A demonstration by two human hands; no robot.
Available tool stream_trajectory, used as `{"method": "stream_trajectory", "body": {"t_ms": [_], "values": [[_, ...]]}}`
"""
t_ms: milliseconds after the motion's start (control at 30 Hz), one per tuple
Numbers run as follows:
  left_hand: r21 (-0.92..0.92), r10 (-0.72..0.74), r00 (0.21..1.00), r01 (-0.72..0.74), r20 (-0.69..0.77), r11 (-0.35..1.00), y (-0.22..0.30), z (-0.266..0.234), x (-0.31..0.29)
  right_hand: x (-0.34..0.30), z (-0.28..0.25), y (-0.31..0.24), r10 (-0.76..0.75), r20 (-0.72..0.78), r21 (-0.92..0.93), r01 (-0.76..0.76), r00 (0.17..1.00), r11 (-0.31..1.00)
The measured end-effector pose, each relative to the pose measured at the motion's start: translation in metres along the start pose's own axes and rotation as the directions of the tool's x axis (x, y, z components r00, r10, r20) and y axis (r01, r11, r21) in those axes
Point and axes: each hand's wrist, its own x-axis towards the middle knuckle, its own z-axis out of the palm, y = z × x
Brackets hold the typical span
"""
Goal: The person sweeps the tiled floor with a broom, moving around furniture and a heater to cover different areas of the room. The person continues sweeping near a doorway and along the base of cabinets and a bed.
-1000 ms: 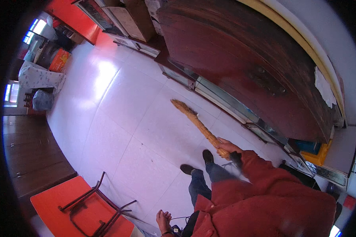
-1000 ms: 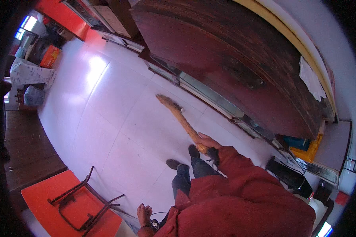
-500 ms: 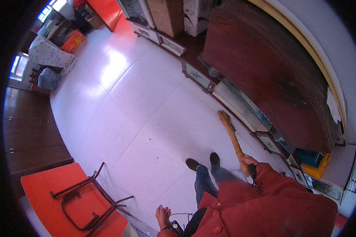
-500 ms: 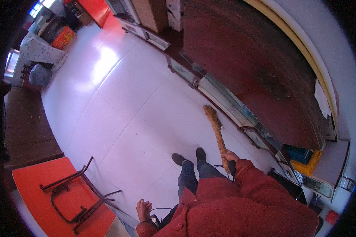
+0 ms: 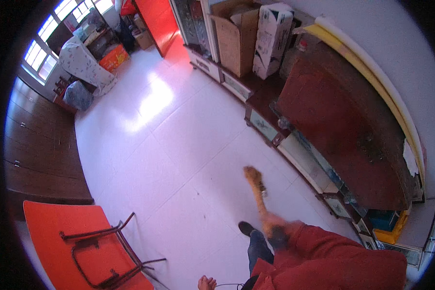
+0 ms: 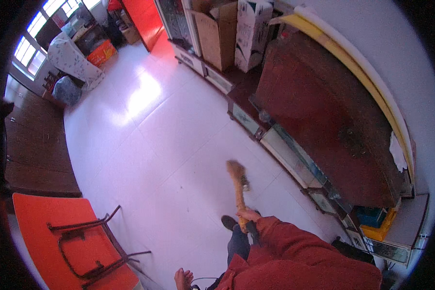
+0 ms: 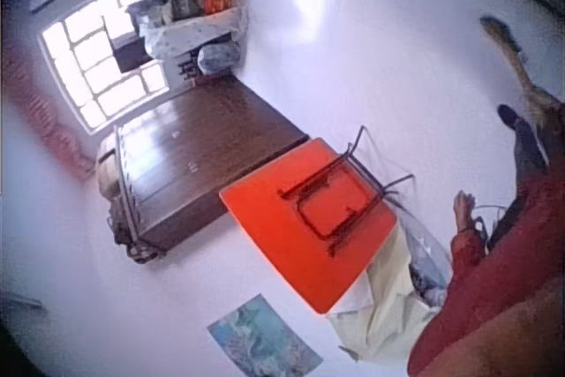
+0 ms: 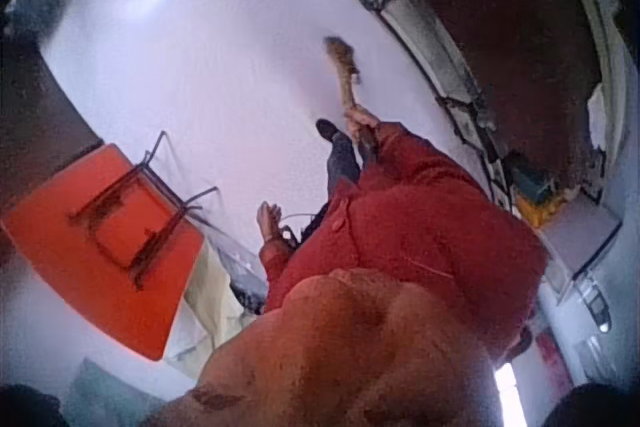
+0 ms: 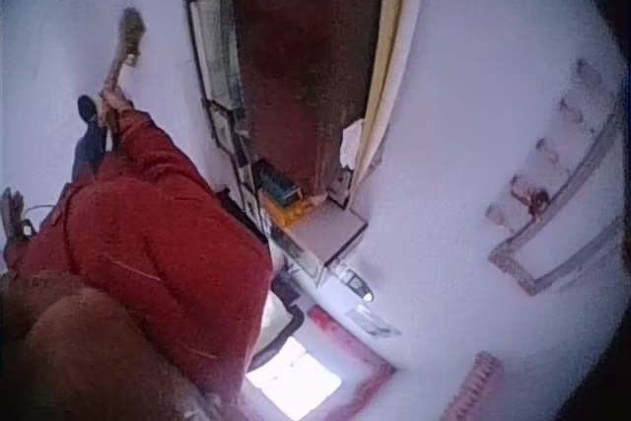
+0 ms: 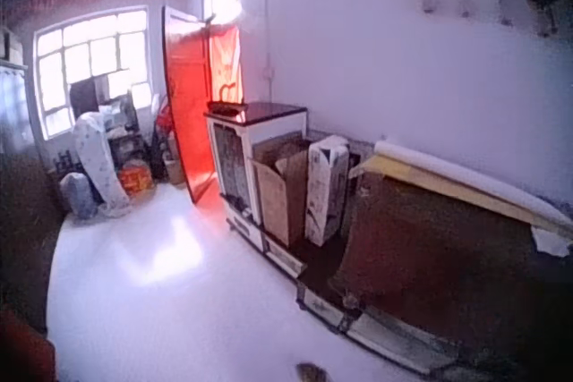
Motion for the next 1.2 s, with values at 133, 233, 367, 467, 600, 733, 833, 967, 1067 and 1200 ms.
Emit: {"method": "stream_trajectory", "body": {"t_ms": [133, 233, 367, 467, 600, 733, 833, 967, 1067, 1200], "values": [[-0.016, 0.009, 1.000, -0.009, 0.001, 1.000, 0.003, -0.007, 0.008, -0.039, -0.038, -0.063, 0.112, 0.317, 0.375, -0.233, 0.942, 0.897], [-0.044, 0.025, 0.999, -0.027, -0.041, 0.999, 0.007, -0.008, 0.014, -0.047, -0.041, -0.094, -0.103, 0.264, 0.464, -0.033, 0.959, 0.885], [-0.113, 0.031, 0.999, -0.027, 0.035, 0.993, 0.022, -0.001, 0.022, -0.061, -0.059, -0.091, -0.136, 0.185, 0.525, 0.018, 0.973, 0.851], [-0.119, 0.081, 0.996, -0.076, 0.034, 0.990, 0.029, 0.005, 0.011, -0.065, -0.081, -0.080, -0.097, 0.095, 0.512, 0.035, 0.991, 0.858], [-0.137, 0.031, 0.999, -0.036, -0.038, 0.990, 0.037, 0.012, 0.002, -0.050, -0.105, -0.068, 0.118, 0.044, 0.628, -0.119, 0.992, 0.769], [-0.150, 0.020, 0.997, -0.031, -0.071, 0.988, 0.027, 0.009, -0.003, -0.018, -0.116, -0.057, 0.118, 0.201, 0.593, -0.217, 0.972, 0.775], [-0.233, -0.001, 0.991, -0.030, -0.131, 0.972, 0.010, 0.013, -0.018, 0.012, -0.107, -0.069, 0.242, 0.701, 0.528, -0.716, 0.671, 0.457], [-0.258, -0.069, 0.979, 0.018, -0.190, 0.966, 0.009, 0.044, -0.038, 0.024, -0.035, -0.103, 0.136, 0.121, 0.366, -0.172, 0.983, 0.915], [-0.284, -0.080, 0.976, 0.020, -0.203, 0.959, 0.015, 0.080, -0.054, 0.032, -0.023, -0.154, 0.022, 0.365, 0.378, -0.170, 0.931, 0.910], [-0.277, -0.053, 0.982, 0.002, -0.179, 0.961, 0.030, 0.117, -0.064, 0.047, -0.054, -0.218, 0.094, 0.452, 0.364, -0.279, 0.887, 0.888]]}}
